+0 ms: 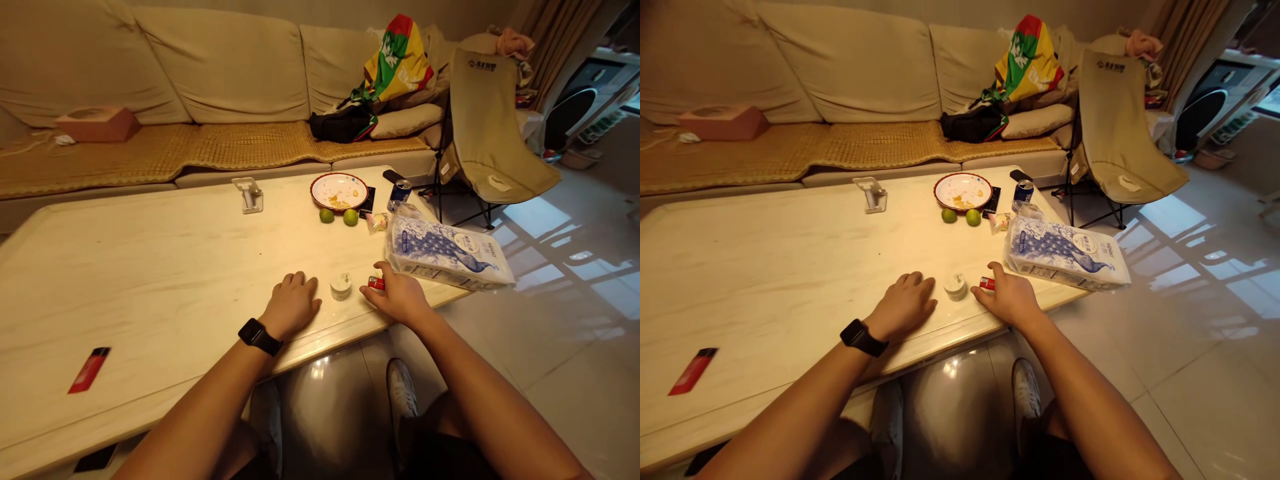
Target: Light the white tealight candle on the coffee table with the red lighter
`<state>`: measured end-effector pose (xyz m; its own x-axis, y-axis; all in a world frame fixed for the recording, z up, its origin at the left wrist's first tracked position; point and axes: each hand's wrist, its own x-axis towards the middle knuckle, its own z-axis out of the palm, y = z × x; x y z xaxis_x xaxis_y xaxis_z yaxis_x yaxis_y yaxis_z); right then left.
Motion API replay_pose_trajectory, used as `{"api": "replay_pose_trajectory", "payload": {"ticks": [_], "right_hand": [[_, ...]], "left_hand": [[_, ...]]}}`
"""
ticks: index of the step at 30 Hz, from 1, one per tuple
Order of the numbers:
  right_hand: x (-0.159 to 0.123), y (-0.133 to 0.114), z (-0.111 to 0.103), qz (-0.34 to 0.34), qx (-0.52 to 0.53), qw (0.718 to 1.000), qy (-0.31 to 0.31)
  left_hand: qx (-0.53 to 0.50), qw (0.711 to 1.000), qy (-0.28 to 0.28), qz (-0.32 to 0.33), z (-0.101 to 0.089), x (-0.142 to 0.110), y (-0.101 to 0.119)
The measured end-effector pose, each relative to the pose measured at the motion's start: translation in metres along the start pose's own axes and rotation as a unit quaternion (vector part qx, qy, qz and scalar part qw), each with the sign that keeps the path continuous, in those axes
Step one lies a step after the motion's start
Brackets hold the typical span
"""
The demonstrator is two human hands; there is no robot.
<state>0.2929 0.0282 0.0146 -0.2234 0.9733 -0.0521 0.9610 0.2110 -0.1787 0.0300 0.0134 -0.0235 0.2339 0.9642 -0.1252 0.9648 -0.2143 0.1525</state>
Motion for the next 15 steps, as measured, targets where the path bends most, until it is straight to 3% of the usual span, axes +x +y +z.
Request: {"api": "replay_pose_trajectory", "payload": {"ticks": [7, 15], "right_hand": [[0.012, -0.026, -0.007, -0.011, -0.006, 0.999, -0.037], [0.020, -0.038, -0.009, -0.033, -0.011, 0.998, -0.048]], "left_hand": [[0.008, 1.000, 0.007, 0.006, 0.001, 0.000, 0.000], [0.006, 1.000, 0.006, 0.004, 0.003, -0.001, -0.001]]}}
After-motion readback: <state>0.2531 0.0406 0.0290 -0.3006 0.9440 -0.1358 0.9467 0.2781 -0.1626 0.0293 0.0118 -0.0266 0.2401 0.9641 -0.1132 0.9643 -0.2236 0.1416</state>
